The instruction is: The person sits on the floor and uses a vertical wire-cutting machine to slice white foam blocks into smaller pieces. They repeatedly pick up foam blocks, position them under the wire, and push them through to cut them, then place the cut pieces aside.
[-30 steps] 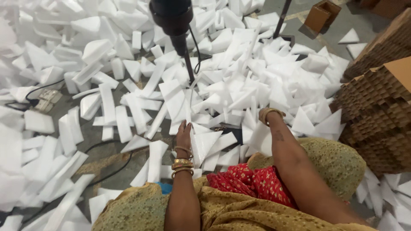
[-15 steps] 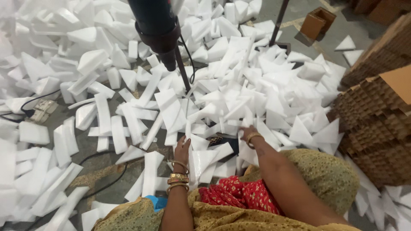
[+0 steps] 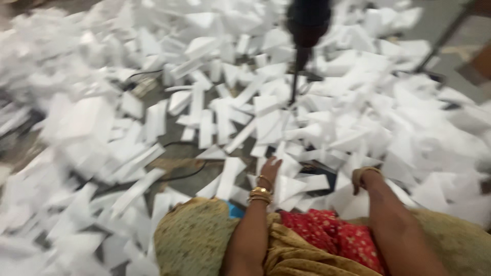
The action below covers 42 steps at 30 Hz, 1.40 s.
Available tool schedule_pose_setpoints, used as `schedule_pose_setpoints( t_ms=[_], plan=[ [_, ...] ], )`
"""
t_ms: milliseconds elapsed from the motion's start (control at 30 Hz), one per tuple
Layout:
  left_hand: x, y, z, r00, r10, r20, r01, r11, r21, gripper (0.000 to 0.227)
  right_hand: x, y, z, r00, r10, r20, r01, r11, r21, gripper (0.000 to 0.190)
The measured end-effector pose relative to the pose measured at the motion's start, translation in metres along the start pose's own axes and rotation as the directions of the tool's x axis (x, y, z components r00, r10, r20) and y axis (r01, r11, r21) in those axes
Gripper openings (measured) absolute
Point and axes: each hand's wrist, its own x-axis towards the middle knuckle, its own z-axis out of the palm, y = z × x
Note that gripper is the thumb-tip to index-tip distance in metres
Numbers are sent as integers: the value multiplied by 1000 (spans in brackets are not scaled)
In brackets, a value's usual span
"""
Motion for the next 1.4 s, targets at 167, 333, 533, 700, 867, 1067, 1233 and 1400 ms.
schedule_pose_setpoints(
  t_ms=[167, 333, 533, 700, 867, 1067, 1233, 1400],
  plan=[
    [-9, -2, -6, 997, -75, -2, 75, 989, 124, 67, -21, -70, -64, 956, -133, -261, 48, 949, -310, 32],
    [-22, -13, -24, 971, -179, 161, 112, 928, 356, 74, -104, -210, -118, 677, -514, -527, 15, 725, -688, 35],
    [-31, -21, -26, 966, -201, 160, 129, 918, 376, 79, -239, -352, -131, -233, -522, -820, 961, -251, -113, 59],
    [-28, -20, -16, 972, -129, 195, 59, 942, 330, 77, -178, -309, -113, -134, -756, -641, 953, 78, -292, 41],
    [-22, -19, -11, 964, -152, 218, 62, 926, 373, 75, -29, -154, -72, 583, -520, -624, 638, 769, -45, 48],
    [-26, -14, -4, 963, -66, 260, -23, 945, 326, 74, -4, -9, 23, 950, 84, -300, 34, 930, 367, 80],
    [-29, -6, 24, 952, 0, 306, -99, 947, 306, 70, -14, -25, 71, 980, 184, -79, -141, 914, 380, 110],
    [-31, -10, 40, 950, 46, 310, -142, 945, 294, 68, 0, -30, 71, 976, 216, 17, -201, 874, 443, 43]
  ],
)
